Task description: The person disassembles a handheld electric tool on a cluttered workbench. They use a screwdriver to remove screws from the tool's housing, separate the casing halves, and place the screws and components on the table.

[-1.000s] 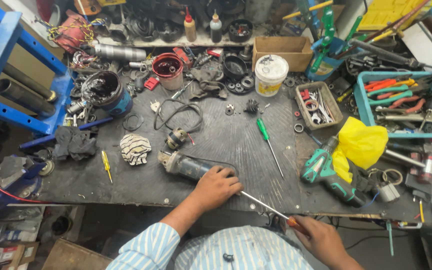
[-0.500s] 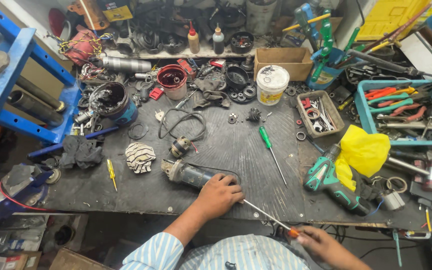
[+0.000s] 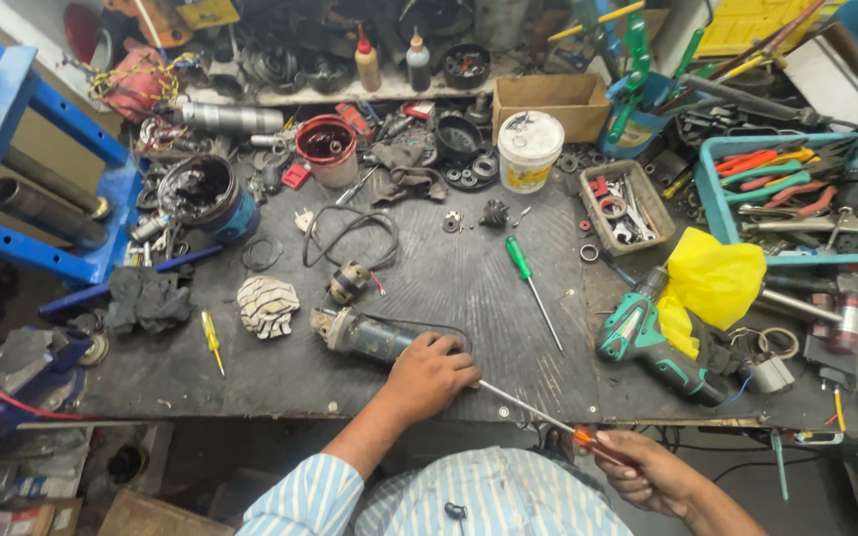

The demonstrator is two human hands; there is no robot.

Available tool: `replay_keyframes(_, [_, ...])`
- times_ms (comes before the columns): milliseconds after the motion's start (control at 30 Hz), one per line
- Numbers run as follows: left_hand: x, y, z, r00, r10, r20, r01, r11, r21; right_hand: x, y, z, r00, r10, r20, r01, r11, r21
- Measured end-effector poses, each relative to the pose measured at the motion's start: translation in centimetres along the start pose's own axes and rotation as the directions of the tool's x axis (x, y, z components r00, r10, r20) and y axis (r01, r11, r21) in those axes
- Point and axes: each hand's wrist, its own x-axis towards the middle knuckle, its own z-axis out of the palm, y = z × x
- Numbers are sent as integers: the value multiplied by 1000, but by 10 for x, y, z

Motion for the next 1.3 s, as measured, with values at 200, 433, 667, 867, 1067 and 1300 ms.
replay_keyframes(200, [7,-10,-10,999,-28,-38,20,978,-207,7,-3,1,986,-125,-110,77,930,-360])
replay_keyframes(433, [18,-16,-25,938,-287,192,298,954,-27,-6,-27,-3,808,-584,-80,358,594,-720])
replay_keyframes(667, [32,-19,-69,876,-365,-314,243,899,-365,-74,-90,76,343,-939,7,786,283,-550])
replay_keyframes(867, [45,18,-91,766,-483,-425,217,816,-536,-95,-126,196,-33,-943,332,997,-6,81])
replay_keyframes(1067, [41,19,-106,758,-399,-516,118,862,-493,-121,-149,256,-81,-884,461,989,-12,149])
replay_keyframes(1300, [36,25,-111,716,-426,-553,142,864,-483,-116,-142,269,-50,-837,545,976,74,203])
